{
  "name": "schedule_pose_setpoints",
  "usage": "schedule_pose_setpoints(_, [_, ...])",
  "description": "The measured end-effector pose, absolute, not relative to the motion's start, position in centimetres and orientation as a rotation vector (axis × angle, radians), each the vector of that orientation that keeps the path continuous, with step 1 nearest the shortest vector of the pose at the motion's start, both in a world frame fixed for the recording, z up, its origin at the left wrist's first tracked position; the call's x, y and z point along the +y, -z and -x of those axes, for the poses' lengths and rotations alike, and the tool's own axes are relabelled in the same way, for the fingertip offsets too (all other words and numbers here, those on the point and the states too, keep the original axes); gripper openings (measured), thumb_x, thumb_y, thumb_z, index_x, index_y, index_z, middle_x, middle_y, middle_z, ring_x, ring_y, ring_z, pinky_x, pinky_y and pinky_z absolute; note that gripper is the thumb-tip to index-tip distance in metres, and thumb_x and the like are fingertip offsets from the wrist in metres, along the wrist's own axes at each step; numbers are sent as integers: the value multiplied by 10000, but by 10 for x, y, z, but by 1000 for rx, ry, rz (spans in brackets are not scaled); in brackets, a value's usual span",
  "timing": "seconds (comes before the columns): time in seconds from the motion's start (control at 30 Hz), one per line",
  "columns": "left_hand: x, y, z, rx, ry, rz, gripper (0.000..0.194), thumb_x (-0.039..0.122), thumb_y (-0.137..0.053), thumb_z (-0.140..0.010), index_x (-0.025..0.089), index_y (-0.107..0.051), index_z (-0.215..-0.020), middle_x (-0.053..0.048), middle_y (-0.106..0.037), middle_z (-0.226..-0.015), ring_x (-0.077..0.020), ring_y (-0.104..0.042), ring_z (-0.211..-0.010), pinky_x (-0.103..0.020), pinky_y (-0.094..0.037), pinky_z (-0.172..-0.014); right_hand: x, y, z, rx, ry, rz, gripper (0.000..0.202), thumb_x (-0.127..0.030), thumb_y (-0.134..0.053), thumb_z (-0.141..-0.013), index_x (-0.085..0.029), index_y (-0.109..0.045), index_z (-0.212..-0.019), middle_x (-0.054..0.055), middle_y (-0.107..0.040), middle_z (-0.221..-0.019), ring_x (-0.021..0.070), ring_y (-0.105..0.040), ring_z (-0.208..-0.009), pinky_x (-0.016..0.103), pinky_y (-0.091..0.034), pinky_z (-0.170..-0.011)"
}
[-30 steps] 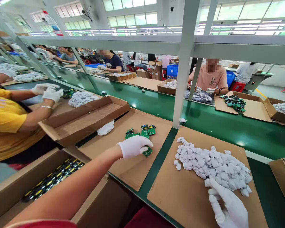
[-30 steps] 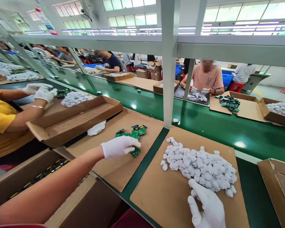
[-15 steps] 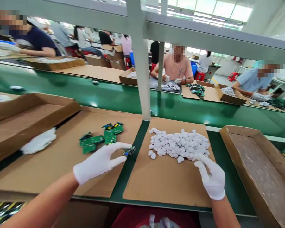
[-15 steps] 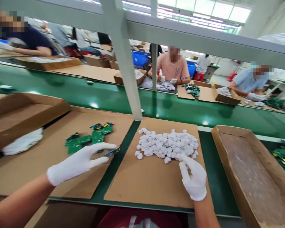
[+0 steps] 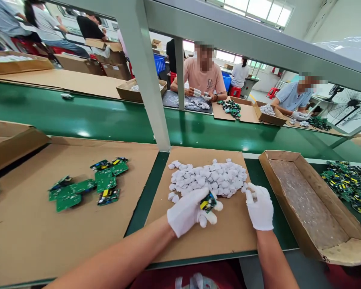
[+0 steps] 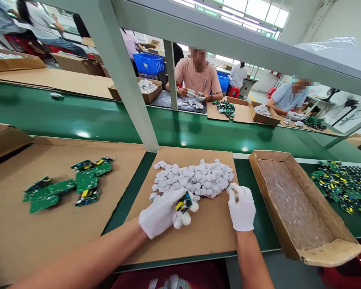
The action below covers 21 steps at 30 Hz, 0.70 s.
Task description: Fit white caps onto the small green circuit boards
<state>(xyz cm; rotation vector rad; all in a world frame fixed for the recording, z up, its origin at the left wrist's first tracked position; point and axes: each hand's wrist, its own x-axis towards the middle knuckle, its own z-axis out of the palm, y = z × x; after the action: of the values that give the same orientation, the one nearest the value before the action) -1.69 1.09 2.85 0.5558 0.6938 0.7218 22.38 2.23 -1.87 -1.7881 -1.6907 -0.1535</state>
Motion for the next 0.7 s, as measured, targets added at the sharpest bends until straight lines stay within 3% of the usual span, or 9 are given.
schedule_pose_setpoints(0.17, [12,-10,6,719,-591,-596,374,492,-517,-791,144,-510,-925,-74,-675,-688,-126,-601,-418,-150,-333,-303,29,28,-228,-1824,71,1807,301,-293,-559,-769,-203,-632,-1047,77,-627,-1093,224,-589,-897,343,-462,-794])
schedule_pose_setpoints(0.27, [11,-4,11,721,-570,-630,389,504,-527,-783,137,-522,-910,-84,-682,-700,-110,-587,-409,-147,-312,-311,29,30,-224,-1801,59,1841,227,-305,-549,-769,-175,-629,-936,84,-660,-935,230,-593,-814,348,-479,-723])
schedule_pose_setpoints(0.37, [11,-4,16,725,-555,-653,379,498,-523,-789,132,-530,-889,-90,-681,-680,-108,-579,-401,-146,-292,-312,24,26,-227,-1816,41,1821,258,-289,-536,-767,-147,-594,-975,90,-655,-876,222,-598,-774,345,-492,-697])
schedule_pose_setpoints(0.53, [13,-3,15,712,-527,-649,376,483,-519,-799,122,-540,-904,-104,-684,-707,-115,-592,-419,-151,-309,-322,-2,17,-230,-2068,-4,1700,266,-188,-486,-779,-212,-629,-1002,64,-649,-1068,278,-514,-1109,461,-398,-943])
schedule_pose_setpoints(0.6, [14,-2,14,705,-523,-639,386,474,-527,-799,122,-535,-955,-112,-687,-748,-118,-598,-428,-156,-319,-329,-18,17,-220,-2178,30,1679,358,-185,-480,-795,-181,-584,-1137,94,-566,-1238,309,-390,-1246,525,-325,-1002])
schedule_pose_setpoints(0.7, [13,-3,14,669,-540,-599,432,457,-544,-795,141,-488,-1085,-125,-682,-852,-123,-613,-469,-169,-351,-361,-38,20,-203,-2399,-45,1589,551,-220,-529,-779,-128,-438,-1314,119,-384,-1410,299,-285,-1318,487,-305,-1044])
